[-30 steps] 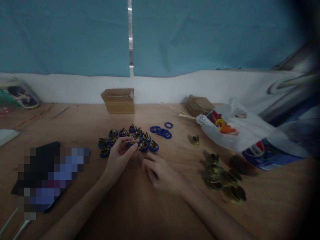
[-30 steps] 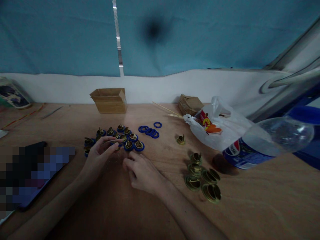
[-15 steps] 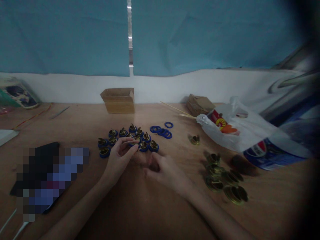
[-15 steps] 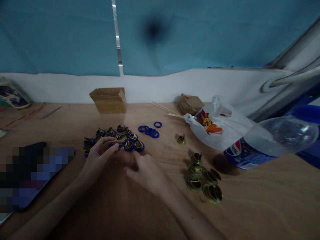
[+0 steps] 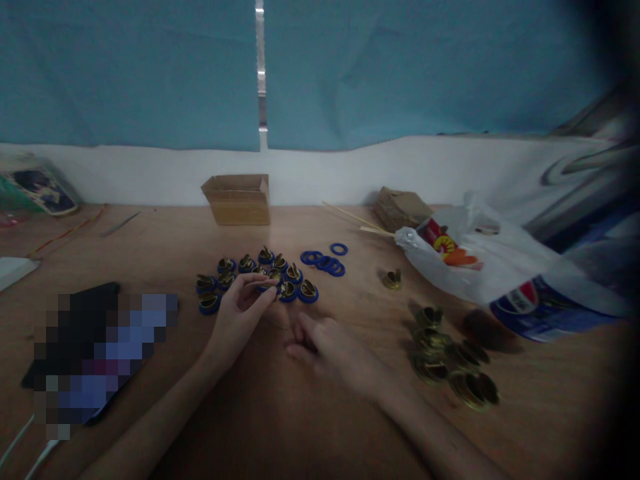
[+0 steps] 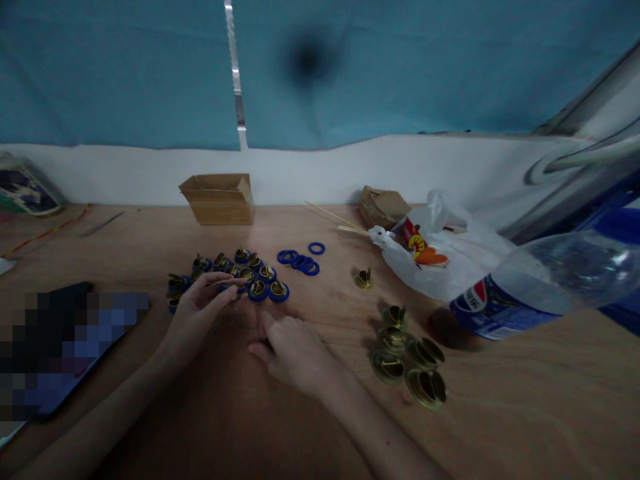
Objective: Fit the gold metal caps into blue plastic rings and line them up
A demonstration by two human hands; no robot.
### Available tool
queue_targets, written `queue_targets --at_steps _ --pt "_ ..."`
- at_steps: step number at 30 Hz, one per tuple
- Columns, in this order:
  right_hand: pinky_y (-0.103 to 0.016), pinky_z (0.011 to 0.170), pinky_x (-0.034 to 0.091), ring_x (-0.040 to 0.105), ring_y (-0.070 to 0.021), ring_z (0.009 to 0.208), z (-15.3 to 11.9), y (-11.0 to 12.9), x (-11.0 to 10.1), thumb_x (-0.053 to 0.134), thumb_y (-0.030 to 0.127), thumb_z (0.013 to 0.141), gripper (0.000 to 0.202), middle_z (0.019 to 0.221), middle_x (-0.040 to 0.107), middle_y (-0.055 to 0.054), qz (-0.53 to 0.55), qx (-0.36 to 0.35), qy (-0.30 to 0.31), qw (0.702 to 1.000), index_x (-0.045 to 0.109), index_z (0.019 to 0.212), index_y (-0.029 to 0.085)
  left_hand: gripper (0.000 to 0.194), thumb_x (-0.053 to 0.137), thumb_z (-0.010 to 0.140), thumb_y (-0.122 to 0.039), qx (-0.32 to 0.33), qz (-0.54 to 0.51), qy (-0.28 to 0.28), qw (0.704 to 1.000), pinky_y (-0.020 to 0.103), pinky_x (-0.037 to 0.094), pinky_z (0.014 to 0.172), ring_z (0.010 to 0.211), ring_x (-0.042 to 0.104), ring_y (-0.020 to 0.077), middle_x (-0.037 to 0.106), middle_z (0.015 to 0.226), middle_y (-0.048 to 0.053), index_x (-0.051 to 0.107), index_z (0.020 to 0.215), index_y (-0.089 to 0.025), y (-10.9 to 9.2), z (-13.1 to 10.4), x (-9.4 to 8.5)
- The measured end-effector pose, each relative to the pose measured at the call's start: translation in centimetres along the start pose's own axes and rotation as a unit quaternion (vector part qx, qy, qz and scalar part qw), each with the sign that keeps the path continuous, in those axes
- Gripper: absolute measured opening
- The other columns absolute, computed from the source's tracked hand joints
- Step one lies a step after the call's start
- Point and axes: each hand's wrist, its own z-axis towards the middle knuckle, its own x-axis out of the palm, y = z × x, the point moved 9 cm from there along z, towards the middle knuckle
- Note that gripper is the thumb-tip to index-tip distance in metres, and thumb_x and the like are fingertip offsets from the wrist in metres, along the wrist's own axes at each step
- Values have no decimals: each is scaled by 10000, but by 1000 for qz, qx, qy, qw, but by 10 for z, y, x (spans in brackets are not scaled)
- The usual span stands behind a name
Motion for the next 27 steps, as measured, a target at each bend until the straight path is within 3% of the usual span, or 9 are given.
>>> queue_targets --at_steps 6,13,27 --pt "-233 559 304 516 -123 631 0 2 -3 544 201 836 31 754 598 -12 37 -22 -15 999 525 850 182 339 718 700 -320 -8 -1 -1 1000 334 517 797 905 660 201 688 1022 90 543 944 -165 1 -2 2" --pt "-238 587 326 539 -135 671 1 3 -2 569 199 826 112 773 606 -16 74 -21 -10 997 524 927 183 330 714 700 -314 -10 -4 -3 1000 337 527 777 914 665 214 690 1032 93 539 939 -170 0 -1 0" --pt "-228 557 318 493 -110 627 3 3 1 674 235 776 168 716 566 33 110 -44 23 993 557 888 191 301 695 725 -306 11 14 11 1000 367 492 864 958 646 211 684 1043 92 542 947 -171 -2 -2 2"
